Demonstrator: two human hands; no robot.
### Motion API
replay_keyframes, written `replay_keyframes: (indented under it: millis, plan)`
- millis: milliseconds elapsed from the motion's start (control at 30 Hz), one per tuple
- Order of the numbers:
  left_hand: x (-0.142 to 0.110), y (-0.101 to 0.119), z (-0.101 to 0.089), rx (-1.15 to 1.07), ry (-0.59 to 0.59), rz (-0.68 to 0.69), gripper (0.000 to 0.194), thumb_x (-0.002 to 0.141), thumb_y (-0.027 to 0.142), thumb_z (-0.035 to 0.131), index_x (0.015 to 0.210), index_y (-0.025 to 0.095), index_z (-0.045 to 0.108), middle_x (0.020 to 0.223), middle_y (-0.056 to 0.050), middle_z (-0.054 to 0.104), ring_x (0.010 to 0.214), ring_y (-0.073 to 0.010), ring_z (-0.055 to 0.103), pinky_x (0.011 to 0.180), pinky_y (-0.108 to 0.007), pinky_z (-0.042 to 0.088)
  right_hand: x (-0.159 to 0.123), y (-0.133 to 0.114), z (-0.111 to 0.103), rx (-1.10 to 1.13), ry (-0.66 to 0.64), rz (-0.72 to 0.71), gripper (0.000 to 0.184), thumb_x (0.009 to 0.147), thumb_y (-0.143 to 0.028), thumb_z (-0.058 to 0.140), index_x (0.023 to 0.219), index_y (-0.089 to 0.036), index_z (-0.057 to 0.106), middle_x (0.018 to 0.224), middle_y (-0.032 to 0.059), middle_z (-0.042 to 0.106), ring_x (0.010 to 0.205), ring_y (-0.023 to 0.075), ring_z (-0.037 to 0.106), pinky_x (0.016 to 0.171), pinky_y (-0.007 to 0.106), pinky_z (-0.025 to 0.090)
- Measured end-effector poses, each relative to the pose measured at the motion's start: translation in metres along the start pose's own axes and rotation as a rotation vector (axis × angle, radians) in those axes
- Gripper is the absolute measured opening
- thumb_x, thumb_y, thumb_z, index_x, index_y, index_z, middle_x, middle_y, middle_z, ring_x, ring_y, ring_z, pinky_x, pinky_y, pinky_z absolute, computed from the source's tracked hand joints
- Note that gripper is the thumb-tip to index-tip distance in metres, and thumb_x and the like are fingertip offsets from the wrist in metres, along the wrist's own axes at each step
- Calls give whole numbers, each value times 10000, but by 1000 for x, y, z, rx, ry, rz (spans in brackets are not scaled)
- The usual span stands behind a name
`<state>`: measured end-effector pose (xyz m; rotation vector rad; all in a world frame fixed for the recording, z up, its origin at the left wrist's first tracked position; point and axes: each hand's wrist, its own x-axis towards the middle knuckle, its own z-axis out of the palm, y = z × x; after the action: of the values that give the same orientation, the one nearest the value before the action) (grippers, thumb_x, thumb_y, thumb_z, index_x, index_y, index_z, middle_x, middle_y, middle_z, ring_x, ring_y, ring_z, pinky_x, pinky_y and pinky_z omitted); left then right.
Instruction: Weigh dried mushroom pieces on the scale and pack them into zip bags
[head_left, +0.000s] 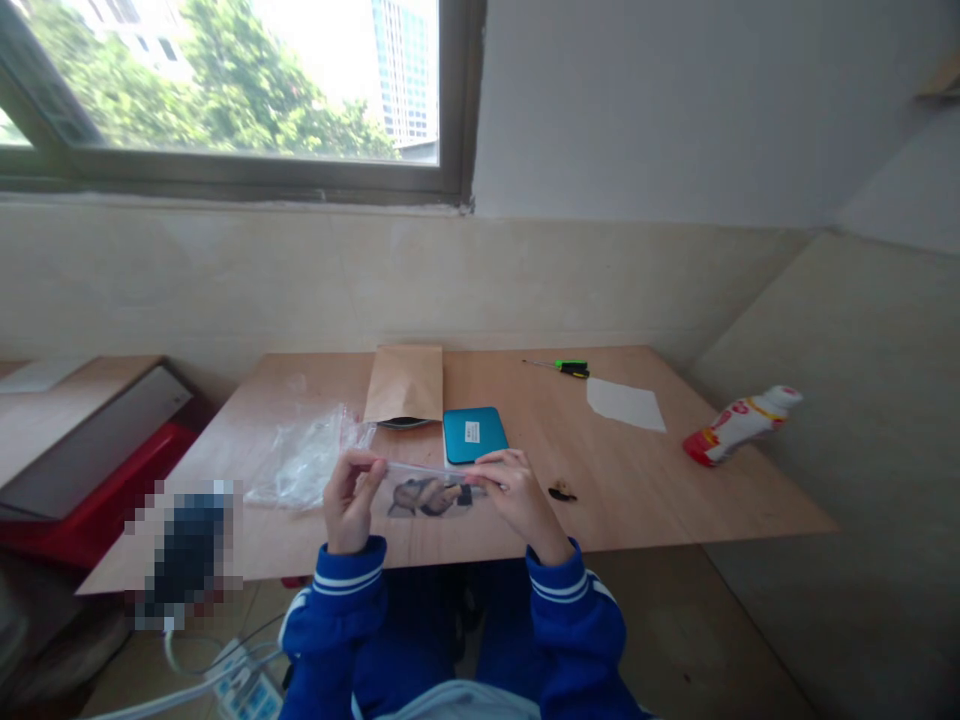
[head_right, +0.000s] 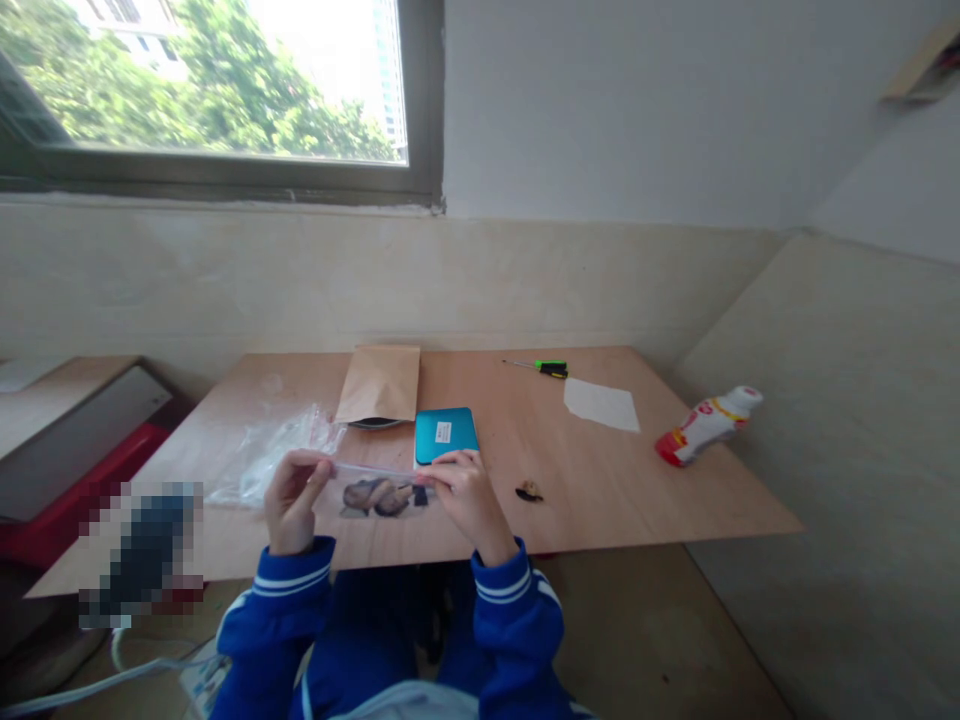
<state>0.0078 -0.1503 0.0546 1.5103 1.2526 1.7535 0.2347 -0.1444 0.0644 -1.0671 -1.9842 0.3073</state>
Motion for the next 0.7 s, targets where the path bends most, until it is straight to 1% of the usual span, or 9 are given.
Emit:
replay_keyframes:
  millis: [133,233,300,333,433,500,567,633,700]
  plan:
    - [5,-1,-4,-35,-52,-59,177,788,302,667,684,175,599,649,22,549,655,-120,500,625,-244,381,-3,4,-2,20,63,39,274,922,-148,511,776,-223,730,801,28,747,778,187,662,808,374,422]
    - [5,-3,4,-166,25,-87,198,772,306,677,659,172,585,610,29,520,606,-104,468,575,-231,354,-4,5,-3,89,35,96,251,932,-242,520,818,-239,743,823,35,755,785,200,666,815,380,441]
    - [3,-3,13,-264,97,-103,218,760,308,683,636,169,569,582,35,500,577,-91,449,556,-220,342,-5,7,-4,198,-14,173,231,922,-357,537,913,-258,745,889,42,757,843,214,667,830,378,463]
    - [2,-2,18,-316,139,-121,228,752,309,686,627,169,558,572,38,490,567,-84,442,551,-213,340,-6,9,-3,279,-38,221,260,905,-425,545,991,-264,730,959,48,750,899,223,665,840,374,477]
    - [-1,1,34,-457,262,-233,264,717,326,705,623,168,516,564,55,456,546,-65,423,539,-188,346,-11,14,5,606,-82,324,553,807,-620,566,1212,-247,610,1203,85,664,1090,242,624,878,359,511]
    - [-2,3,43,-498,311,-319,286,702,345,716,639,171,498,575,63,446,542,-56,418,532,-175,353,-15,18,15,752,-81,364,650,739,-659,615,1219,-222,574,1215,101,647,1119,241,613,900,357,519]
    - [-3,2,49,-490,276,-398,285,707,374,714,674,176,511,608,59,479,564,-59,453,549,-176,383,-18,22,23,767,-34,428,574,715,-610,677,1112,-202,600,1113,91,683,1057,228,642,913,364,521]
    - [-2,-1,50,-443,171,-487,301,709,442,703,736,174,570,680,28,561,630,-87,531,596,-206,437,-19,30,23,727,53,520,476,703,-543,720,1008,-193,616,1022,76,706,976,221,669,897,374,532]
    - [-1,-7,47,-347,31,-571,413,708,556,660,799,153,640,791,-42,650,740,-146,607,669,-268,489,-15,44,13,724,163,621,466,672,-509,750,982,-190,612,990,76,718,925,227,685,848,376,554]
